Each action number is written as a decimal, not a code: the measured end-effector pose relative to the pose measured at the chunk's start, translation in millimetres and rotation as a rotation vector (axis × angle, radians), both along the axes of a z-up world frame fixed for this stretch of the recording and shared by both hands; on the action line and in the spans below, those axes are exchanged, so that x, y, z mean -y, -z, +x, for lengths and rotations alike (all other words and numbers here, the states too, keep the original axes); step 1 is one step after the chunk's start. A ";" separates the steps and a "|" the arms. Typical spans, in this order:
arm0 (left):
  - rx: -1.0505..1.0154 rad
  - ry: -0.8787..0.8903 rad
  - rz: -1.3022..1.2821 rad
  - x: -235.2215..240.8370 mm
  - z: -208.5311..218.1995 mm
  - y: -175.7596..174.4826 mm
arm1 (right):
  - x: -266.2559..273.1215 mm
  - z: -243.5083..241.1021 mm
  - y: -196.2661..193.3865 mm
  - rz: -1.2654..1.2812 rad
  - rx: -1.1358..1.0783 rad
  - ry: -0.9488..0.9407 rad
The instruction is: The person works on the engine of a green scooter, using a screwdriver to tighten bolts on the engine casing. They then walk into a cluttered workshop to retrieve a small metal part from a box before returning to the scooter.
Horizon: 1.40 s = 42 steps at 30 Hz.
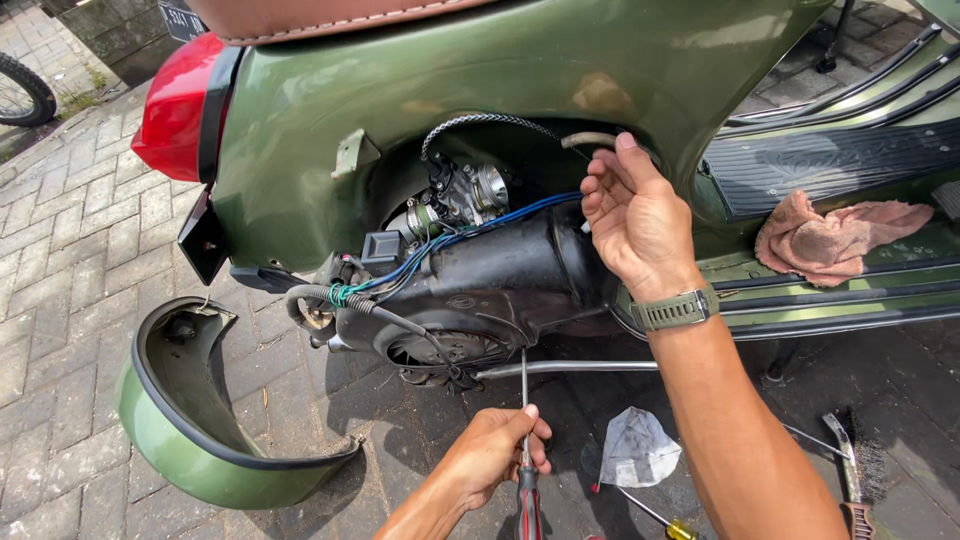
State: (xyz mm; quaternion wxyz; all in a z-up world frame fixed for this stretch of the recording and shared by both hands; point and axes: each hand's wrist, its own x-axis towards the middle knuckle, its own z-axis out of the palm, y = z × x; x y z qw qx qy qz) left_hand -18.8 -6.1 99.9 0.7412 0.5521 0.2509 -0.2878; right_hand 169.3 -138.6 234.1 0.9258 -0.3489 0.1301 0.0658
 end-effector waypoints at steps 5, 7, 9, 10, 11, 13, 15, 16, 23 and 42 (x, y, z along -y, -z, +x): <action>0.063 0.146 0.020 -23.3 -10.7 -8.2 | -25.0 32.9 15.1 0.204 -0.025 0.106; 0.117 0.218 0.025 -33.1 -11.2 -12.5 | -35.5 36.1 16.5 0.258 -0.035 0.163; 0.053 0.175 -0.005 -41.2 -11.2 -27.0 | -44.9 34.7 15.1 0.271 -0.056 0.276; 0.059 0.179 -0.005 -45.4 -10.5 -23.1 | -49.3 36.6 13.6 0.272 -0.050 0.279; 0.052 0.159 -0.039 -49.3 -10.1 -18.8 | -53.3 38.2 12.4 0.260 -0.061 0.277; 0.036 0.151 -0.070 -55.7 -12.5 -14.1 | -58.6 36.8 14.9 0.252 -0.080 0.288; 0.080 0.173 -0.039 -56.8 -13.8 -12.8 | -63.3 36.2 16.7 0.309 -0.086 0.291; 0.083 0.176 -0.042 -55.9 -11.3 -15.2 | -65.7 34.3 13.8 0.306 -0.083 0.294; 0.059 0.144 -0.074 -45.7 -6.0 -9.2 | -72.4 32.7 -2.8 0.319 -0.270 0.347; 0.115 0.133 -0.191 -40.8 -12.3 -6.5 | -80.7 38.8 -2.0 0.557 -0.252 0.221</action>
